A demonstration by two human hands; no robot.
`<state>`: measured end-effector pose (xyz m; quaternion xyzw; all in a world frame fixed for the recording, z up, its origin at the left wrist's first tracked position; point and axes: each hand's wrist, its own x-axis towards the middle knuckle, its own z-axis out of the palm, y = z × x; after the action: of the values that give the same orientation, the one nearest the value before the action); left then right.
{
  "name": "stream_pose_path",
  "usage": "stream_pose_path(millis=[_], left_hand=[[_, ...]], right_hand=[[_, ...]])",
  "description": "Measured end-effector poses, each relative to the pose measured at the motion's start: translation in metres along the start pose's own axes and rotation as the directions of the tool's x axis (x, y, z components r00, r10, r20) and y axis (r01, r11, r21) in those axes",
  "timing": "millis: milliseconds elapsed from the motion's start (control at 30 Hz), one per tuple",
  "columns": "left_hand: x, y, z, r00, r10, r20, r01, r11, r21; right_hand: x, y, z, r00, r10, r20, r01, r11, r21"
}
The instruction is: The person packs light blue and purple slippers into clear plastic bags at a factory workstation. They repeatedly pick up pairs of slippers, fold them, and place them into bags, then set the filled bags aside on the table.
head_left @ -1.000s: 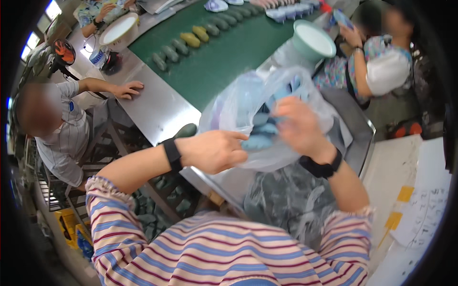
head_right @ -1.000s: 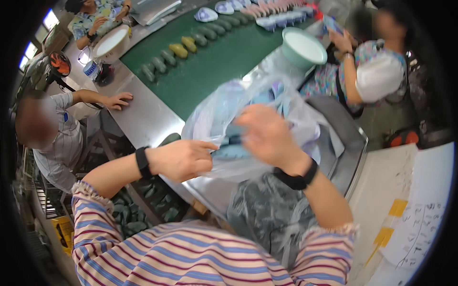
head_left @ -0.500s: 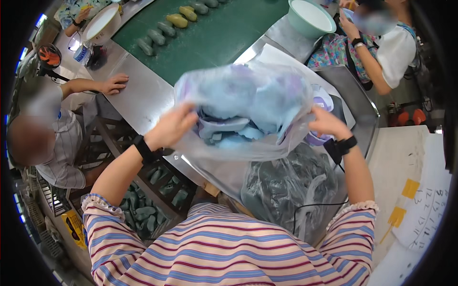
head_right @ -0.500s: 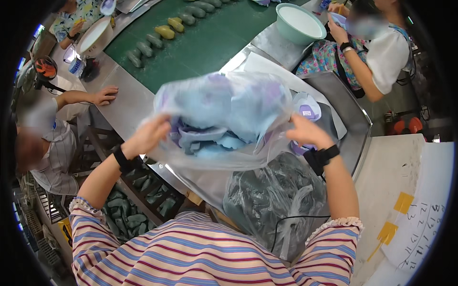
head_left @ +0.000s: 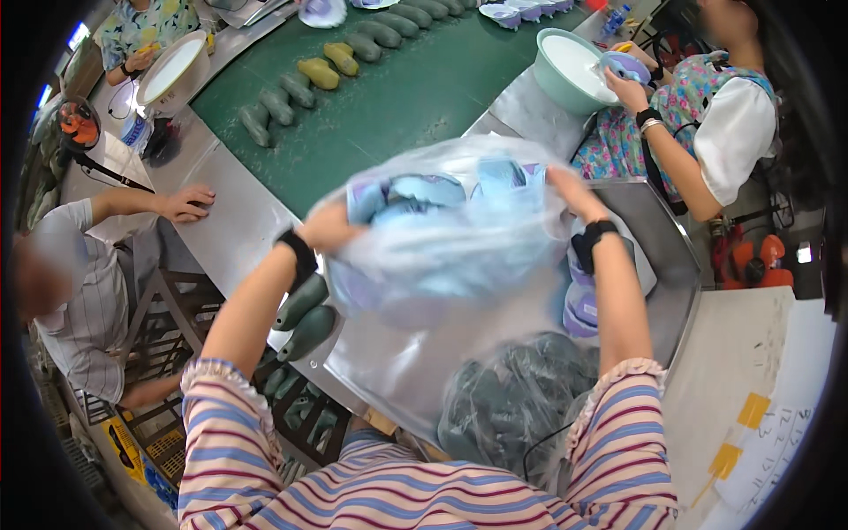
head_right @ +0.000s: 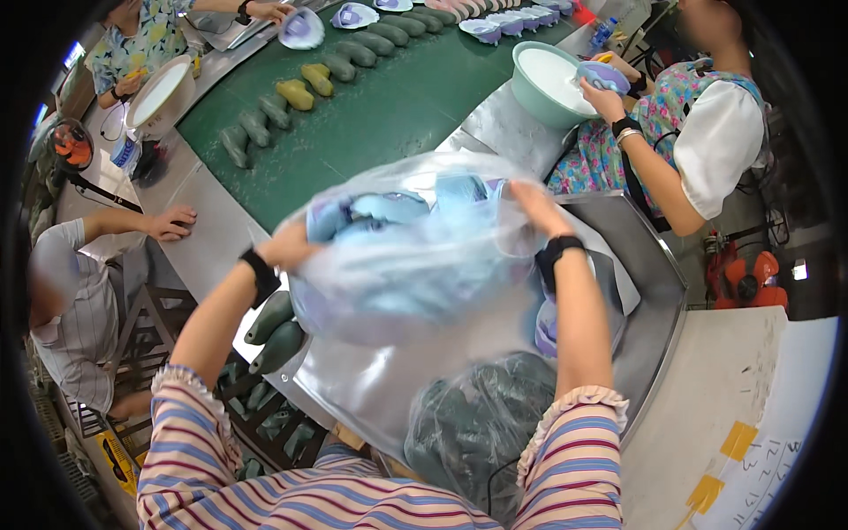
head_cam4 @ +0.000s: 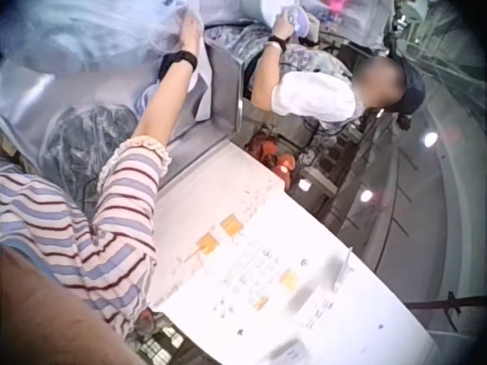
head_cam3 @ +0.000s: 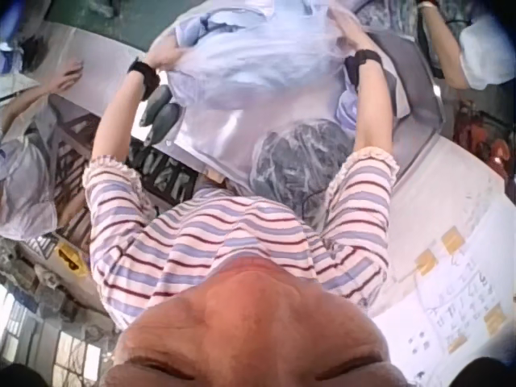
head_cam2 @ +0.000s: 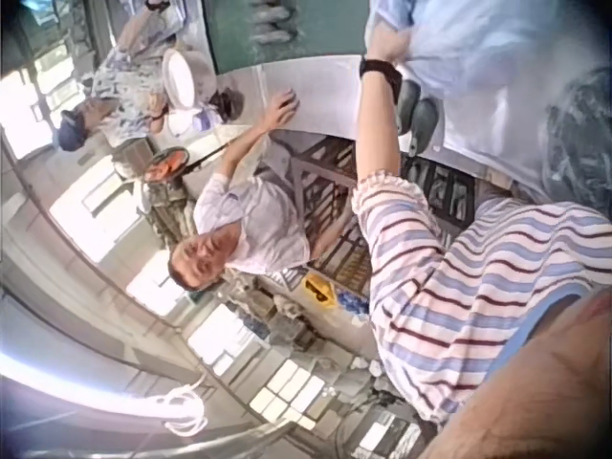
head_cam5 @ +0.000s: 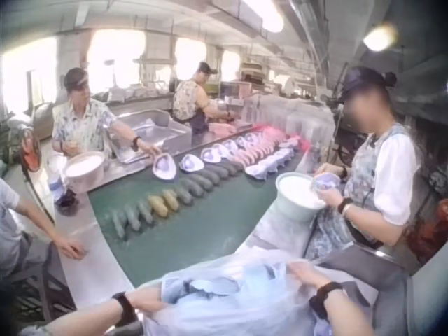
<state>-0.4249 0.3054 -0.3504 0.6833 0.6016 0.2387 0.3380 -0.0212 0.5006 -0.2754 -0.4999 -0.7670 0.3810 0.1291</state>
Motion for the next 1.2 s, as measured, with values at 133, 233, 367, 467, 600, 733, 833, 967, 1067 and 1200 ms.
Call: stream_pose_path(millis=[133, 233, 367, 467, 600, 733, 833, 967, 1067, 1200], left_hand=[[-0.066, 0.025, 0.032, 0.985, 0.122, 0.123, -0.123, 0.992, -0.004], [-0.082, 0.079, -0.001, 0.931, 0.073, 0.358, -0.16, 0.962, 0.22], [-0.039, 0.211, -0.033, 0.913, -0.181, 0.366, -0.085, 0.793, 0.604], [-0.032, 0.234, 0.021, 0.836, 0.504, 0.215, -0.543, 0.71, 0.448], [-0.003, 0.208, 0.097, 0.675, 0.627, 0.389, -0.722, 0.455, 0.521], [0.016, 0.207, 0.118, 0.647, 0.668, 0.367, -0.747, 0.461, 0.478], [0.016, 0.194, 0.065, 0.788, 0.572, 0.227, -0.614, 0.755, 0.23], [-0.002, 0.222, -0.025, 0.766, 0.615, 0.186, -0.623, 0.782, -0.018], [-0.011, 0.231, -0.058, 0.791, 0.605, 0.091, -0.564, 0.779, -0.273], [-0.016, 0.2, -0.057, 0.999, 0.034, 0.017, -0.006, 0.576, -0.817]], right_hand=[[-0.049, 0.029, 0.027, 0.979, 0.148, 0.141, -0.202, 0.811, 0.549], [-0.079, 0.037, 0.016, 0.856, 0.219, 0.469, -0.45, 0.761, 0.467], [-0.102, 0.032, 0.019, 0.962, 0.209, 0.174, -0.255, 0.916, 0.311], [-0.111, 0.02, 0.014, 0.951, 0.25, 0.183, -0.309, 0.796, 0.519], [-0.132, 0.024, 0.025, 0.976, 0.167, 0.142, -0.219, 0.717, 0.662], [-0.169, 0.043, 0.064, 0.979, -0.09, -0.184, 0.115, 0.985, 0.126], [-0.198, 0.053, 0.047, 0.999, 0.009, 0.041, 0.001, 0.973, -0.231], [-0.232, 0.029, 0.03, 0.962, -0.08, 0.26, 0.178, 0.907, -0.382], [-0.228, -0.003, -0.001, 0.933, -0.042, 0.358, 0.177, 0.919, -0.353], [-0.205, -0.047, -0.042, 0.93, 0.027, 0.365, 0.178, 0.838, -0.516]])
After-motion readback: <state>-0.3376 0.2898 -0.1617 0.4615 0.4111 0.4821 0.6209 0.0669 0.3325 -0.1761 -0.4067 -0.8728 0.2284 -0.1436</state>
